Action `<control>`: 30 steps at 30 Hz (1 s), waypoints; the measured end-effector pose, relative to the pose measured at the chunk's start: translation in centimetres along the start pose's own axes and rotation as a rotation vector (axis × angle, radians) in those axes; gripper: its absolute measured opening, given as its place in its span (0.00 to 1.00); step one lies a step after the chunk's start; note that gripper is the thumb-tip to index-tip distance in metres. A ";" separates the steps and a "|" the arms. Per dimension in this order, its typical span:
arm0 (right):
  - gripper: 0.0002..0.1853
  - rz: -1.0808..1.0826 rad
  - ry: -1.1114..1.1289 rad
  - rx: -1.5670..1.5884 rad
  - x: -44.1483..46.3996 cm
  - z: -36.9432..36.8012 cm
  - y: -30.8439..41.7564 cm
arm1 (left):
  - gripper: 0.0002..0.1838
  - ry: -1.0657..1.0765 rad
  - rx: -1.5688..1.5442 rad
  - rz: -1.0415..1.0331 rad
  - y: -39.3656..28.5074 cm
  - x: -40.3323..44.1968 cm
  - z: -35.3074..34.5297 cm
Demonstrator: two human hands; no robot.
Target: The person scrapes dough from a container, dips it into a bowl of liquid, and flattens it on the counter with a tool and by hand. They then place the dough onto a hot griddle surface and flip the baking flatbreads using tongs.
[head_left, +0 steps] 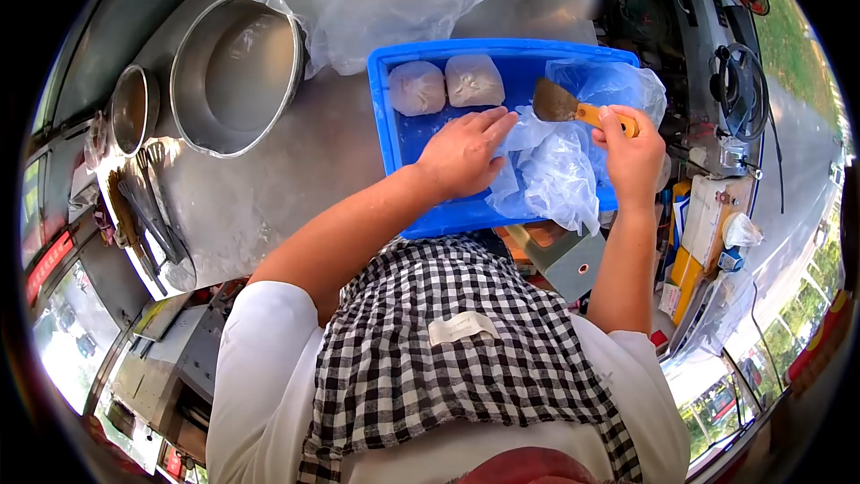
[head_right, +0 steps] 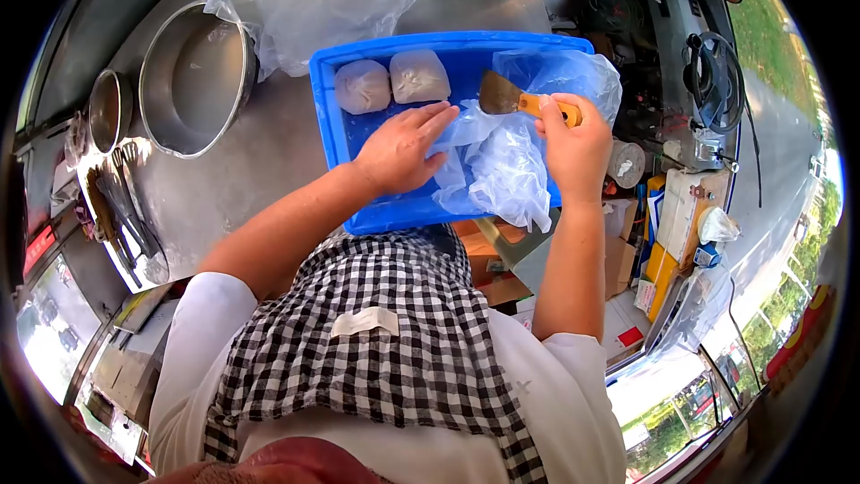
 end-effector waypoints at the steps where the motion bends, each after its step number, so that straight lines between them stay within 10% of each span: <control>1: 0.12 -0.008 -0.015 0.044 0.0 0.3 -0.2 | 0.38 0.052 -0.009 0.019 -0.2 0.4 -1.8; 9: 0.12 -0.012 0.002 0.177 0.9 -1.7 -0.5 | 0.35 0.263 0.191 -0.231 -4.6 0.4 -8.9; 16: 0.13 -0.178 0.097 0.298 2.0 -3.0 -6.9 | 0.18 0.061 0.080 -0.171 -2.1 -1.9 1.2; 20: 0.13 -0.239 0.136 0.465 1.7 -5.8 -7.9 | 0.21 -0.283 0.436 0.019 1.5 -2.6 9.2; 30: 0.16 -0.303 0.237 0.539 3.5 -10.0 -8.3 | 0.39 -0.150 0.566 0.148 4.5 -1.4 6.5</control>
Point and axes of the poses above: each hand's wrist, its own x-axis towards the middle knuckle, its own z-axis out of the back of the hand, y = z × x, the point moved 9 cm from there along x, towards the middle knuckle, and after that the axes turned 8 degrees about z, right-handed, at the moved point
